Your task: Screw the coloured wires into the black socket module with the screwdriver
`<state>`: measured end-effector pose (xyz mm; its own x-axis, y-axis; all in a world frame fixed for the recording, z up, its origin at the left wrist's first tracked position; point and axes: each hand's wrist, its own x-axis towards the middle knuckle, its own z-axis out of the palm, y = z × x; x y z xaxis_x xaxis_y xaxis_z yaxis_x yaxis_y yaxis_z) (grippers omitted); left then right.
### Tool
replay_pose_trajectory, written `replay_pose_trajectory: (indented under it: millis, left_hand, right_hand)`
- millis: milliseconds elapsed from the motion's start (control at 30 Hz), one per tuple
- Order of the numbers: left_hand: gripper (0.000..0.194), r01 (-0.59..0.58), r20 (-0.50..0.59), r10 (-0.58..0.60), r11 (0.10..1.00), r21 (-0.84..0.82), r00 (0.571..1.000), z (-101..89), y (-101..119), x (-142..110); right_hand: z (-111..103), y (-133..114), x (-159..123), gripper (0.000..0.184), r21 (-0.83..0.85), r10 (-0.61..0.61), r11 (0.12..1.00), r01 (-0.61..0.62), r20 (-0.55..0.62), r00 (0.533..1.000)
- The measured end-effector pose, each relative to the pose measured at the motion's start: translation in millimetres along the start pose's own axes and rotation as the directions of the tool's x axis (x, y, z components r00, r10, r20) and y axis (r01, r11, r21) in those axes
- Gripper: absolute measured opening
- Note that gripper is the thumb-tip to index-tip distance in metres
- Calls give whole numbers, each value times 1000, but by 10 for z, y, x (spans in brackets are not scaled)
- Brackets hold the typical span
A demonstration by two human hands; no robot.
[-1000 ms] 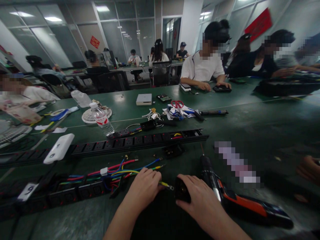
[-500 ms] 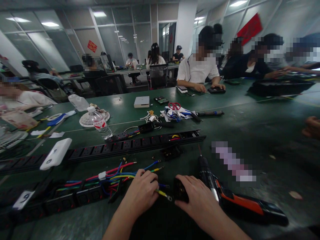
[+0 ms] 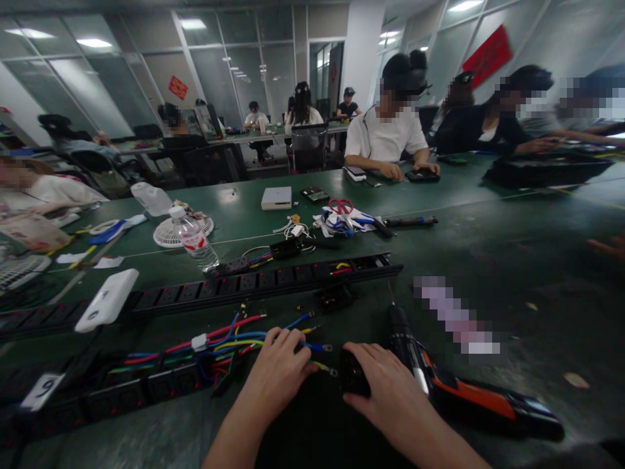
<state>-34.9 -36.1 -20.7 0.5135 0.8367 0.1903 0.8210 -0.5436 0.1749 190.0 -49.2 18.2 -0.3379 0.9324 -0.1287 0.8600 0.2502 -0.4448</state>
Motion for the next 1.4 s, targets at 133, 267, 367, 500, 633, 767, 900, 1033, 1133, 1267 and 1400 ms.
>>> replay_pose_trajectory:
  millis: [133,267,367,500,633,767,900,1033,1133,1267,1400]
  left_hand:
    - [11,1,-17,-1,1000,-10,1000,11,-9,16]
    - [9,1,-12,-1,1000,-27,1000,3,0,9]
    - [7,11,1,-11,999,-49,1000,-5,9,-7]
    - [8,41,16,-39,995,-96,999,-33,36,-22]
    - [8,83,40,-79,991,-101,996,-62,76,-20]
    - [11,93,34,-91,992,-80,995,-65,103,-11]
    - [9,87,12,-86,993,-75,996,-68,104,-9]
    - [8,77,18,-76,993,-89,997,-88,95,-19]
    - [7,71,38,-67,991,-111,997,-105,90,-27]
    - [6,77,47,-71,987,-143,996,-123,95,-34]
    - [2,96,41,-90,981,-170,995,-146,112,-35]
  right_hand:
    - [28,-18,-4,65,6,-3,1000,3,0,1000]
    - [47,-53,6,64,21,3,1000,-2,-26,1000]
    - [81,-84,9,64,33,7,999,-6,-45,999]
    - [147,-106,13,61,45,21,999,-17,-84,996]
    - [179,-103,29,60,45,29,999,-24,-114,993]
    - [163,-108,56,60,36,8,999,-4,-118,993]
    - [154,-111,65,61,26,14,1000,-11,-109,994]
    - [167,-96,52,61,21,25,1000,-22,-108,994]
    - [188,-97,55,60,17,26,1000,-25,-97,995]
    - [220,-118,83,61,10,13,1000,-13,-93,996]
    - [219,-133,101,59,1,-22,1000,22,-96,995]
